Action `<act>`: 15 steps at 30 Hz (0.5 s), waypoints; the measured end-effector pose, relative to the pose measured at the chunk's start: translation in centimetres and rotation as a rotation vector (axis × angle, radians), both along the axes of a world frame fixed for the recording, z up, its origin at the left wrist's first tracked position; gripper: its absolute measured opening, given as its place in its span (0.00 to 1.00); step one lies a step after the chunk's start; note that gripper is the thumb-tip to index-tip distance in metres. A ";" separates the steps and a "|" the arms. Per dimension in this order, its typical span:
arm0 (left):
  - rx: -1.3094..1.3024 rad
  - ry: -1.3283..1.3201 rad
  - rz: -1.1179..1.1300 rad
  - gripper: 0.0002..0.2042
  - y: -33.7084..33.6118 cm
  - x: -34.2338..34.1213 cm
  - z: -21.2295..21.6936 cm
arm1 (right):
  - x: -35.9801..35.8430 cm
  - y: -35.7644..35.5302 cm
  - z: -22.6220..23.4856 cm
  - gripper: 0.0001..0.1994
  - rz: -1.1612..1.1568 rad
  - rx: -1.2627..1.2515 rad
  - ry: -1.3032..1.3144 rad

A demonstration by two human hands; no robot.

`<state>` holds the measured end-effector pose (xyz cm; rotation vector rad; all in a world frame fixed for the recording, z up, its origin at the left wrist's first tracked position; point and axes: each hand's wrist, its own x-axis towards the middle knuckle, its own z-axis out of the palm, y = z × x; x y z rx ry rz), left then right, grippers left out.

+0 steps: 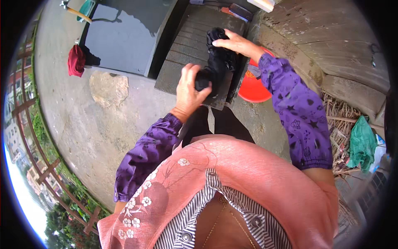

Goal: Washing individual pieces of clothing by hand in a basin and wringing them out.

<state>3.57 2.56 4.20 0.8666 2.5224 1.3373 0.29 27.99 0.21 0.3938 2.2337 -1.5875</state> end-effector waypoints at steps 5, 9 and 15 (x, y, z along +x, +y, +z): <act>0.036 -0.806 0.398 0.19 -4.2 -5.9 0.3 | 10.0 -2.1 4.1 0.29 -0.390 -0.249 0.250; 0.291 -0.638 0.394 0.17 0.7 -10.1 7.7 | 16.7 -4.3 6.3 0.29 -0.306 0.037 0.627; 0.623 -0.395 -0.292 0.13 7.1 -12.8 21.4 | 23.9 -2.5 6.2 0.15 -0.281 0.184 0.328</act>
